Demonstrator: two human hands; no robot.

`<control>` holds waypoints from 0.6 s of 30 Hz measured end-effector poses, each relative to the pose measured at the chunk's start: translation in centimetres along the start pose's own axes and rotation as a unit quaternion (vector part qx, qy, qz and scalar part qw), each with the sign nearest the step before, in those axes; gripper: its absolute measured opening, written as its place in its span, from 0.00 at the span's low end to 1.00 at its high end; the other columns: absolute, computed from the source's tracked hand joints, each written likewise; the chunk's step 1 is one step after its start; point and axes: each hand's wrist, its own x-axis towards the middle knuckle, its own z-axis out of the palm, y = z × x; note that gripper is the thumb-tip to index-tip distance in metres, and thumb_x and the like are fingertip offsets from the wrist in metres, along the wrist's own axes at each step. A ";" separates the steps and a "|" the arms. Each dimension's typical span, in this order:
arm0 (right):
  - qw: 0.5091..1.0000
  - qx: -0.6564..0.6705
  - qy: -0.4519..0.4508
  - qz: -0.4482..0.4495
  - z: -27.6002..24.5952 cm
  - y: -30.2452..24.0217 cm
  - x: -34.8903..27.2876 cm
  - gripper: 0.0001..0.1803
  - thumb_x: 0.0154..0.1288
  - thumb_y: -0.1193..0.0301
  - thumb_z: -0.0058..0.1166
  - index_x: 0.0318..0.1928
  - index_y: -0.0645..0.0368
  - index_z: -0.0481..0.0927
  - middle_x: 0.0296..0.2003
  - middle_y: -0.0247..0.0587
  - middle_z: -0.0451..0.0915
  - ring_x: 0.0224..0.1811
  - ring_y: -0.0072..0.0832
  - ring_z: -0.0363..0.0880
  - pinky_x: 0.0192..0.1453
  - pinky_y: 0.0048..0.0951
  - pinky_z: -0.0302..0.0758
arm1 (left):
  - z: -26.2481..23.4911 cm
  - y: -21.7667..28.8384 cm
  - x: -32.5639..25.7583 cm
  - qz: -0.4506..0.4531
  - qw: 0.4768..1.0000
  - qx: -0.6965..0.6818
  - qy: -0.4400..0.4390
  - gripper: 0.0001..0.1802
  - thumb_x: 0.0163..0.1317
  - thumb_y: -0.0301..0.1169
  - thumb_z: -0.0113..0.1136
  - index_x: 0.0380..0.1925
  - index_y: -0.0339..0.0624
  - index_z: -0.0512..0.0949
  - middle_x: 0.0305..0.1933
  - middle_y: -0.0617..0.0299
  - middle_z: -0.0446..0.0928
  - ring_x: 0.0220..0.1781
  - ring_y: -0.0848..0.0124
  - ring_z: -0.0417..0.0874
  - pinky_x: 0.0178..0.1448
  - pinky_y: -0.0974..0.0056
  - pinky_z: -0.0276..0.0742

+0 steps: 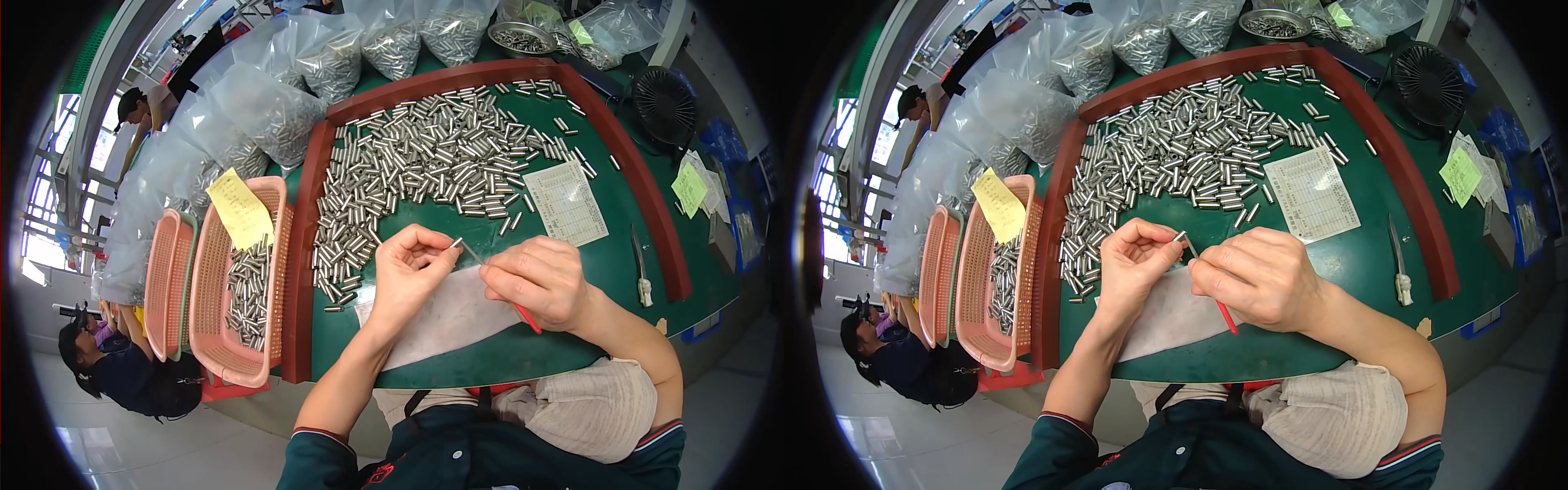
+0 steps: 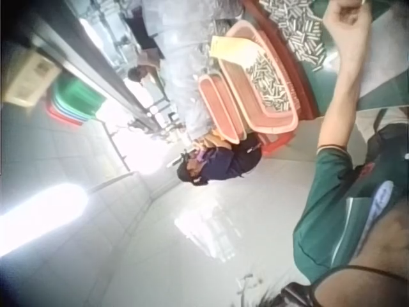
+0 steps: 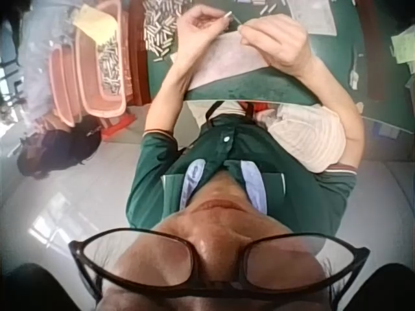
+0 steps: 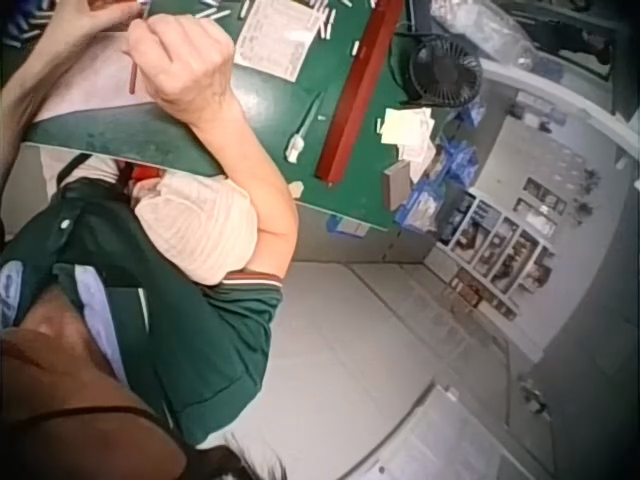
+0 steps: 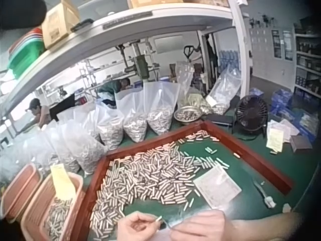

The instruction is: The person is inspecting and cleaning small cylindrical metal parts using a thin needle tool at a workbench.

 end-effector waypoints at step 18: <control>0.999 0.003 -0.008 -0.053 0.0 -0.7 0.0 0.11 0.42 0.74 0.59 0.31 0.62 0.77 0.25 0.35 0.74 0.24 0.23 0.76 0.23 0.20 0.69 | -0.6 0.5 0.2 0.033 0.994 0.094 0.051 0.06 0.56 0.23 0.60 0.32 0.33 0.75 0.31 0.60 0.79 0.31 0.78 0.78 0.39 0.74 0.75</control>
